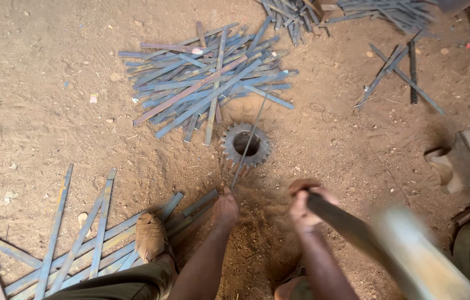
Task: The person sits on the ground and repeatedly sharpens metal rods by striking them against a gear-like anvil using a hammer. The person picks up rods from a pile, strikes them, and places them back down.
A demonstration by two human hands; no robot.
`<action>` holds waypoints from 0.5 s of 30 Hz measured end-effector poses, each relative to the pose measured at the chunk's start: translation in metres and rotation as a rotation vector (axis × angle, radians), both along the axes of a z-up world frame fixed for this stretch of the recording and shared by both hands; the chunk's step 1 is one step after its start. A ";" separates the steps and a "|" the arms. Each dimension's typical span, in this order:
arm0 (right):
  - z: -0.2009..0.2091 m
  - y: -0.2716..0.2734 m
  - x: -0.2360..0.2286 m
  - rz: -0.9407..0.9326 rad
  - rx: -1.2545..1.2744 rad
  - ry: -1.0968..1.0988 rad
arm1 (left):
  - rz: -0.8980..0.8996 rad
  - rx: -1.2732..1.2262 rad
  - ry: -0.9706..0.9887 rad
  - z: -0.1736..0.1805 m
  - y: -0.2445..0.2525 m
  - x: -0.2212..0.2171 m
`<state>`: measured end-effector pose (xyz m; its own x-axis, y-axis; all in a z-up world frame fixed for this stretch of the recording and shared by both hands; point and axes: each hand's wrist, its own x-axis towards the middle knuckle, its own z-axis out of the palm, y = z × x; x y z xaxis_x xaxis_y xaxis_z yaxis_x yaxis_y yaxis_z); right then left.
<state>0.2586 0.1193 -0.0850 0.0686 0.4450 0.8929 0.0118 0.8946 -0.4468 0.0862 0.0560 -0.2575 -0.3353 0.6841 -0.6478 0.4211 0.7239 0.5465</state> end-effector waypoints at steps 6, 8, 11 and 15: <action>-0.014 -0.085 0.000 -0.318 -1.516 -0.998 | -0.053 0.159 0.168 -0.018 -0.020 0.005; 0.000 -0.082 0.012 -0.339 -1.370 -0.863 | -0.024 0.132 0.148 -0.014 -0.022 -0.001; 0.032 -0.054 0.037 -0.256 -1.037 -0.635 | -0.003 0.036 0.041 -0.008 -0.020 0.001; 0.053 -0.031 0.034 -0.187 -0.539 -0.427 | 0.024 0.053 0.059 -0.007 -0.043 -0.003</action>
